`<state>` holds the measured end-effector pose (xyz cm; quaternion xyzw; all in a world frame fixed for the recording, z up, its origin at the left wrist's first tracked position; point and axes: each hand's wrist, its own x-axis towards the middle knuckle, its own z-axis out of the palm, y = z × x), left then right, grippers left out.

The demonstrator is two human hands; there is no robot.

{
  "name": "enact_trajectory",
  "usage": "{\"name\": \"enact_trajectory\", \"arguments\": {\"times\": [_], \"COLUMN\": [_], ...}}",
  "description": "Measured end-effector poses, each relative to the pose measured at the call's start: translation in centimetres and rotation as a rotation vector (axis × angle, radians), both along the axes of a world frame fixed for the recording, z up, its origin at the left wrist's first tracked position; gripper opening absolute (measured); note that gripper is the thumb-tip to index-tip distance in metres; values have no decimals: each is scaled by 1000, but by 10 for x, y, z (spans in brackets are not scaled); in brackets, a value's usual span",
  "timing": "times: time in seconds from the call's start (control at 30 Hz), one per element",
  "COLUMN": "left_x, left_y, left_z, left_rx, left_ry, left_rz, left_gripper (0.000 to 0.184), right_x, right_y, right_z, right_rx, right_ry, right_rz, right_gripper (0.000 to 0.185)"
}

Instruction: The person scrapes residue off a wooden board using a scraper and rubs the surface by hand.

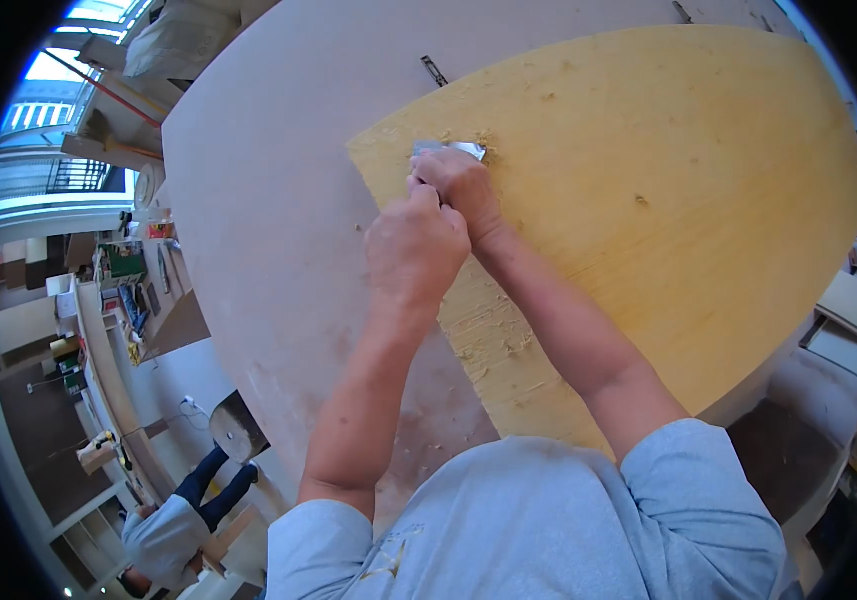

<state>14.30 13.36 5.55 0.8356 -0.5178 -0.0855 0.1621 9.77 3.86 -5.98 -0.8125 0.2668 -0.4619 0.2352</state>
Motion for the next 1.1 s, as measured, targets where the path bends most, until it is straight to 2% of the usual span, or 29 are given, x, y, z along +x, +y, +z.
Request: {"name": "enact_trajectory", "arguments": {"times": [0.27,0.3,0.37,0.5,0.6,0.7,0.77,0.8,0.87,0.93,1.03,1.1], "left_x": [-31,-32,-19,2,-7,-28,-32,-27,-3,8,11,-6], "left_y": [49,45,4,-40,-20,22,29,19,-37,-69,-69,-36], "left_z": [-9,-10,-1,3,-5,-13,-24,-24,-11,-2,-10,-18], "left_rx": [10,35,146,70,87,57,-44,33,138,145,80,64], "left_ry": [20,35,120,25,49,63,66,103,156,84,56,80], "left_rz": [-55,-42,26,0,-8,-30,-54,-45,-14,-25,-50,-43], "left_gripper": [29,30,30,33,36,36,37,37,37,38,40,43], "right_x": [-32,-30,-22,4,-13,-29,-28,-27,-10,9,7,-20], "right_y": [55,51,11,-41,-17,37,22,13,-35,-64,-67,-28], "right_z": [-18,-24,-27,-11,-6,-20,-32,-33,-26,-21,-14,-14], "right_rx": [-107,8,-13,5,28,-15,-57,-73,13,90,335,128], "right_ry": [-72,-40,58,36,60,-54,-42,-33,-30,-46,-6,27], "right_rz": [-36,-67,-20,29,72,-77,-88,-85,-3,17,81,24], "right_gripper": [13,9,6,6,15,12,8,6,10,14,18,13]}}
